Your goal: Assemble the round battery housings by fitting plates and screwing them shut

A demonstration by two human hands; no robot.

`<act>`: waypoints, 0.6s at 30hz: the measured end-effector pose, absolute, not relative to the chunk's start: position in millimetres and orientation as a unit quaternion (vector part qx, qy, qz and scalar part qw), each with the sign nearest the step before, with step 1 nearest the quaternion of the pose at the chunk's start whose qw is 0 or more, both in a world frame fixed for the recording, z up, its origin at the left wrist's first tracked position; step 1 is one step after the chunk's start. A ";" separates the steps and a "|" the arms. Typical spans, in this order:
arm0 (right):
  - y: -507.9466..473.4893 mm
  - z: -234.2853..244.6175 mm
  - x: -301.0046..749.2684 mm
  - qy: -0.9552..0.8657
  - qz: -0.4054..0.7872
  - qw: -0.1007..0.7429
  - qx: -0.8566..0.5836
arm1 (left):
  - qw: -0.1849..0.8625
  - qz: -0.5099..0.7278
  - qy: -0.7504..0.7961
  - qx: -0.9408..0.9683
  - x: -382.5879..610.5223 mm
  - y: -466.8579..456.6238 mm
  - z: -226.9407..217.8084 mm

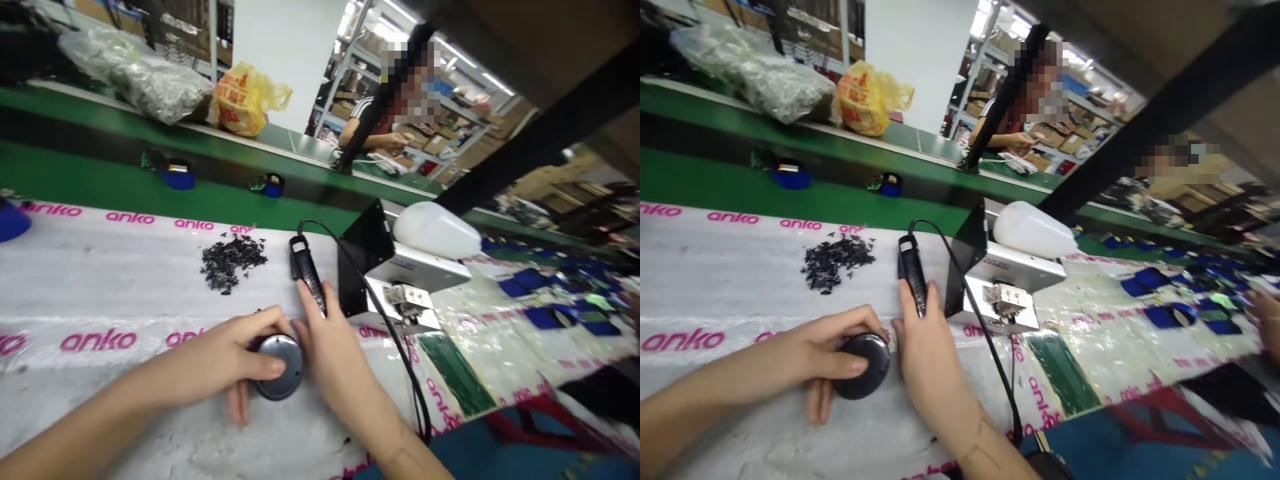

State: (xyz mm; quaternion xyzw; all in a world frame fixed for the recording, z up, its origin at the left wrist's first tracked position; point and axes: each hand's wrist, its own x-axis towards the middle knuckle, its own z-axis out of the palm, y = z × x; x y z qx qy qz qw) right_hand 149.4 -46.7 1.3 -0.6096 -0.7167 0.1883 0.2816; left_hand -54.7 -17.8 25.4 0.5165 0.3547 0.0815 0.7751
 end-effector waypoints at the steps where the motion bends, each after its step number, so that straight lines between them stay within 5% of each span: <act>1: -44.7 1.5 148.0 -0.710 0.197 0.290 -0.610 | 0.779 0.068 0.358 0.511 -59.0 -13.5 27.8; 5: -63.6 23.3 159.9 -0.689 0.249 0.380 -0.565 | 0.777 0.070 0.379 0.498 -62.2 -6.4 24.8; 11: -110.0 78.8 185.6 -0.461 0.226 0.733 -0.445 | 0.753 0.098 0.396 0.516 -45.1 -14.9 4.7; 18: -61.1 109.3 219.0 -0.439 0.103 0.787 -0.421 | 0.758 0.091 0.386 0.517 -25.6 -21.9 4.2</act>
